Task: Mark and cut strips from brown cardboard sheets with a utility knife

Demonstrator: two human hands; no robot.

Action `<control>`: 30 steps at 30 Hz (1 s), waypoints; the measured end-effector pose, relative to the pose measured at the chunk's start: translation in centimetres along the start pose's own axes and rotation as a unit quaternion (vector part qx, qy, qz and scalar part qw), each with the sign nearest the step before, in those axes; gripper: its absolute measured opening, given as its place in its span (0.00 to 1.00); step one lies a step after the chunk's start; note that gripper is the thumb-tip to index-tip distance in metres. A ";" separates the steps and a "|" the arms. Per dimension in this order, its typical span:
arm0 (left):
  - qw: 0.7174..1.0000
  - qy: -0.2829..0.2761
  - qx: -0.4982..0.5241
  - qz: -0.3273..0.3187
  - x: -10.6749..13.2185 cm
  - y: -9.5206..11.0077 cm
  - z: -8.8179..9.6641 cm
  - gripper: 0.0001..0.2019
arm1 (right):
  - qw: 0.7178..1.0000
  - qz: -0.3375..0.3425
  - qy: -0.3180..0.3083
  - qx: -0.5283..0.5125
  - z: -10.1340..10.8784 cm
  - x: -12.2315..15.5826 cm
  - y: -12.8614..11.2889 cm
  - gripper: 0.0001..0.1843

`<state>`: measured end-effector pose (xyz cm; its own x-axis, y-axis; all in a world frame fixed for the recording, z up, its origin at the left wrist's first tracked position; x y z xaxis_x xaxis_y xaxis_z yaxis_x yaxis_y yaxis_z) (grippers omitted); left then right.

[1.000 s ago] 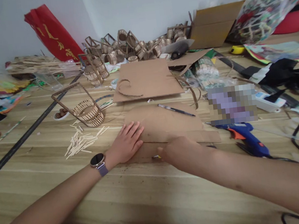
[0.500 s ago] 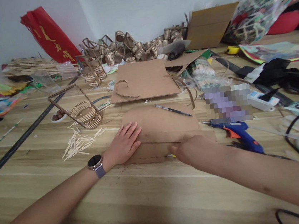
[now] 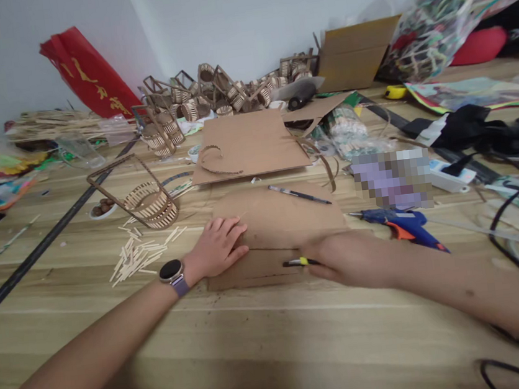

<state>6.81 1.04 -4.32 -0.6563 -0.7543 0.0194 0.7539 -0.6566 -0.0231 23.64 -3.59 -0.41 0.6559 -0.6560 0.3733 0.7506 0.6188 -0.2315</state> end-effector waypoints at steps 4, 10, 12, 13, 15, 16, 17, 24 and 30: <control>1.000 0.005 -0.008 -0.002 0.1 0.1 0.0 0.27 | 0.997 -0.021 -0.044 0.062 -1.2 -3.7 -3.9 0.13; 1.000 0.026 -0.010 -0.004 0.1 0.2 0.1 0.25 | 0.990 0.036 0.014 0.139 -1.7 -8.1 -7.7 0.13; 0.999 0.032 -0.011 -0.005 0.1 0.2 0.1 0.25 | 0.988 0.047 0.014 0.147 -1.7 -8.5 -8.2 0.12; 0.999 0.035 -0.011 -0.006 0.1 0.2 0.1 0.25 | 0.987 0.048 0.011 0.152 -1.7 -8.6 -8.4 0.11; 0.999 0.039 -0.009 -0.007 0.1 0.3 0.2 0.25 | 0.986 0.050 0.006 0.159 -1.6 -8.6 -8.6 0.10; 0.999 0.038 -0.008 -0.007 0.1 0.3 0.2 0.25 | 0.986 0.051 0.004 0.161 -1.5 -8.6 -8.7 0.09; 0.999 0.036 -0.006 -0.007 0.1 0.3 0.2 0.25 | 0.985 0.053 0.002 0.163 -1.5 -8.6 -8.9 0.09; 1.000 0.029 0.001 -0.005 0.1 0.3 0.2 0.26 | 0.981 0.050 0.002 0.187 -1.5 -8.8 -9.0 0.11; 0.999 0.041 0.003 -0.006 0.1 0.3 0.2 0.25 | 0.977 0.065 0.015 0.202 -1.9 -8.5 -9.3 0.11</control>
<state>6.98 0.77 -4.08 -0.6659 -0.7435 -0.0616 0.7455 -0.6663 -0.0176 11.24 -4.57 -3.18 0.7502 -0.5696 0.3359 0.5724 0.8137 0.1014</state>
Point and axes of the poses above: each hand's wrist, its own x-axis away from the middle knuckle, its own z-axis out of the back of the hand, y = z × x, the point moved 9 cm from there along -x, towards the middle knuckle, and after that the axes turned 6 degrees about -y, right-handed, at the moved point
